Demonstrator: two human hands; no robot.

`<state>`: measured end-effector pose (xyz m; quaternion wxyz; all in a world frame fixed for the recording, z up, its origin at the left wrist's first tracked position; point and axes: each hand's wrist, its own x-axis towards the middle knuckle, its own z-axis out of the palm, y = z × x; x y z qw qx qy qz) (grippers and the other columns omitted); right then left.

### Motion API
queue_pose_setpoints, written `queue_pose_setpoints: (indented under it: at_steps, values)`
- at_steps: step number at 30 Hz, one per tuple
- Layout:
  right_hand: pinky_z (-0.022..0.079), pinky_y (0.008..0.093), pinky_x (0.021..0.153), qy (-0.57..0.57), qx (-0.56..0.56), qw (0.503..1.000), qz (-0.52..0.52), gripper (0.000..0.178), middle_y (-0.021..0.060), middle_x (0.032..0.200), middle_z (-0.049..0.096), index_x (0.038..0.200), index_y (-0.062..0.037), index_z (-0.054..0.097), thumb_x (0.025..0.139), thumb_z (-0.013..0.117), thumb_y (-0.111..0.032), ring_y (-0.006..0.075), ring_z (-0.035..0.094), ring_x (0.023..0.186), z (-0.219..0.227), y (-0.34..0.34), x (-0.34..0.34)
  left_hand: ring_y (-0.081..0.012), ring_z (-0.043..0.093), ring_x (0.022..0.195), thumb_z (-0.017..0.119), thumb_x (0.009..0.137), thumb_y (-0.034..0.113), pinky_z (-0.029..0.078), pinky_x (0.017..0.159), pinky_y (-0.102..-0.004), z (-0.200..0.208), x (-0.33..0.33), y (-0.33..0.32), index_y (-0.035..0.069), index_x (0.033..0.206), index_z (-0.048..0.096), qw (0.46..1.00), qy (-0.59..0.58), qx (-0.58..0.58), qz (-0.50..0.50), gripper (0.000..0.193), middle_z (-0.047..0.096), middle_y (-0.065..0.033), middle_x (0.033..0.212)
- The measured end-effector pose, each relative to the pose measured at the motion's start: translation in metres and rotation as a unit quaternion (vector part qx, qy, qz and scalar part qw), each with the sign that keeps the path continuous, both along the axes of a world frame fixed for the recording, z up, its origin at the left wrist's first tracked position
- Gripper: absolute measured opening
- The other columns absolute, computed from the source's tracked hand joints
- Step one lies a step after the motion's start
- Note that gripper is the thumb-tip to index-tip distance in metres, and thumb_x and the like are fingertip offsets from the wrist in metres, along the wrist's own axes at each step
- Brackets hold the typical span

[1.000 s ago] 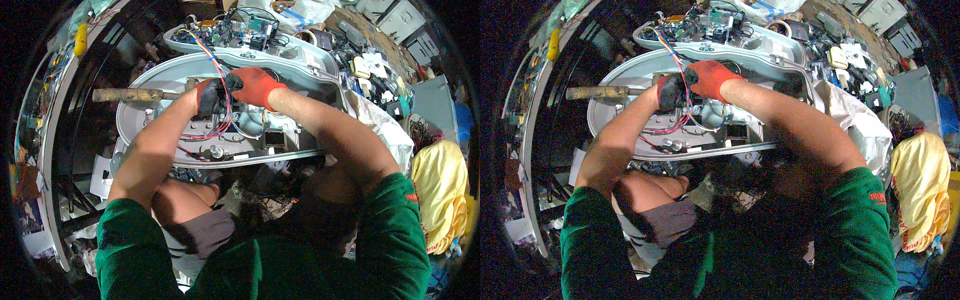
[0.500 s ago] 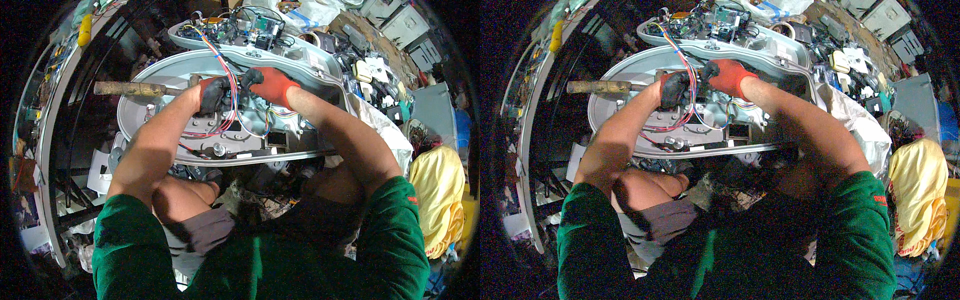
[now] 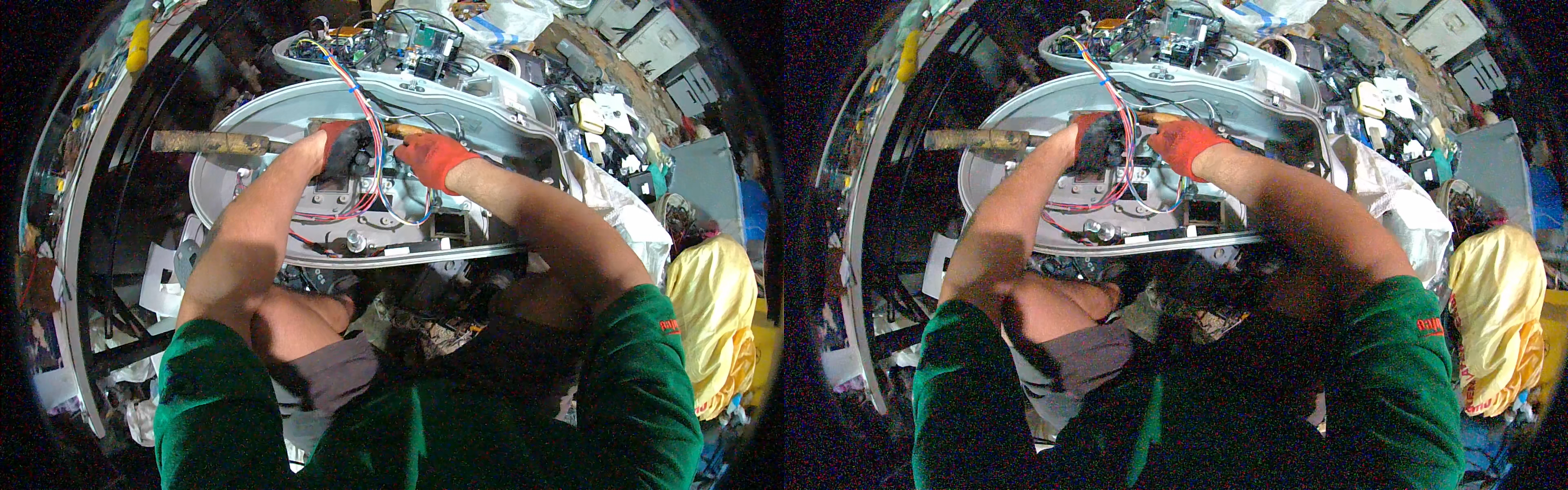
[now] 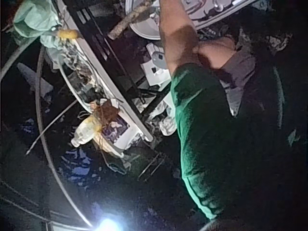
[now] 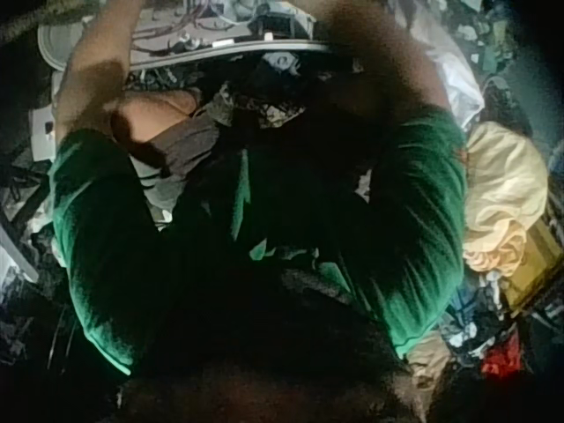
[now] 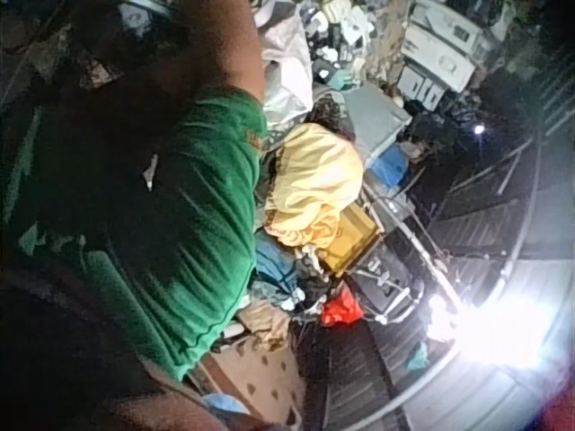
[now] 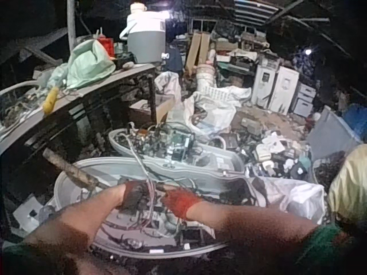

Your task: The person uses a screwdriver and pliers to manipulate wires and internal electrical components inside a white electronic housing.

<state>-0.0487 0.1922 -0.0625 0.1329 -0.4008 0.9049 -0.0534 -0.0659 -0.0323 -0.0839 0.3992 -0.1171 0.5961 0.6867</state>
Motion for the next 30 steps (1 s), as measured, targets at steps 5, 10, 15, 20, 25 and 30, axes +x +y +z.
queue_pose_setpoints:
  at_steps: [5, 10, 15, 20, 25, 30]
  values:
    - [0.046, 0.0424, 0.096, -0.003, -0.035, 0.998, -0.046, 0.048, 0.0193, 0.125, 0.049, 0.123, -0.0054, 0.054, 0.081, 0.067, -0.024, 0.0365, 0.054, 0.114, 0.007, 0.005, 0.003, -0.0103, 0.053, 0.056, 0.058, 0.091, 0.032, 0.043, 0.047, -0.0241, 0.007, 0.004, 0.008, 0.018, 0.088, 0.062, 0.999, 0.039, -0.014, -0.015, 0.016, 0.058, 0.0031, 0.072]
    - [0.045, 0.0415, 0.097, -0.019, -0.032, 0.999, -0.032, 0.046, 0.0155, 0.126, 0.051, 0.122, -0.0070, 0.056, 0.081, 0.068, -0.025, 0.0339, 0.054, 0.115, 0.009, -0.007, 0.006, -0.0134, 0.059, 0.059, 0.057, 0.091, 0.030, 0.052, 0.050, -0.0325, 0.010, -0.012, -0.008, 0.016, 0.094, 0.064, 0.992, 0.053, -0.109, -0.046, 0.016, 0.062, 0.0004, 0.072]
    - [0.048, 0.0422, 0.093, -0.013, -0.016, 0.999, -0.039, 0.036, 0.0131, 0.121, 0.055, 0.113, -0.0100, 0.061, 0.080, 0.068, -0.022, 0.0329, 0.057, 0.110, -0.001, -0.007, 0.002, -0.0264, 0.066, 0.082, 0.059, 0.083, 0.049, 0.052, 0.073, -0.0383, 0.018, -0.015, -0.007, 0.003, 0.101, 0.067, 0.804, 0.274, -0.491, -0.194, 0.050, 0.069, -0.0144, 0.092]
    - [0.049, 0.0450, 0.088, -0.016, -0.054, 0.996, -0.062, 0.021, 0.0165, 0.106, 0.061, 0.101, -0.0099, 0.062, 0.082, 0.059, -0.018, 0.0355, 0.060, 0.103, -0.014, 0.005, -0.006, -0.0344, 0.062, 0.105, 0.061, 0.081, 0.047, 0.050, 0.087, -0.0403, 0.018, -0.012, 0.015, 0.002, 0.109, 0.066, 0.661, 0.334, -0.578, -0.343, 0.053, 0.063, -0.0199, 0.115]
    - [0.051, 0.0460, 0.085, 0.001, -0.040, 0.999, -0.021, 0.025, 0.0197, 0.102, 0.065, 0.100, -0.0094, 0.065, 0.089, 0.048, -0.025, 0.0377, 0.064, 0.096, -0.008, -0.015, -0.007, -0.0332, 0.060, 0.113, 0.062, 0.082, 0.017, 0.052, 0.089, -0.0429, 0.012, -0.006, 0.015, 0.002, 0.111, 0.066, 0.583, 0.307, -0.626, -0.416, 0.033, 0.060, -0.0212, 0.122]
    - [0.050, 0.0467, 0.085, -0.062, -0.068, 0.991, -0.097, 0.034, 0.0218, 0.107, 0.065, 0.112, -0.0066, 0.063, 0.092, 0.045, -0.027, 0.0379, 0.063, 0.098, -0.007, 0.003, -0.009, -0.0318, 0.061, 0.111, 0.066, 0.075, 0.005, 0.053, 0.088, -0.0425, 0.055, 0.019, 0.063, 0.002, 0.109, 0.066, 0.680, 0.268, -0.616, -0.295, 0.034, 0.064, -0.0193, 0.117]
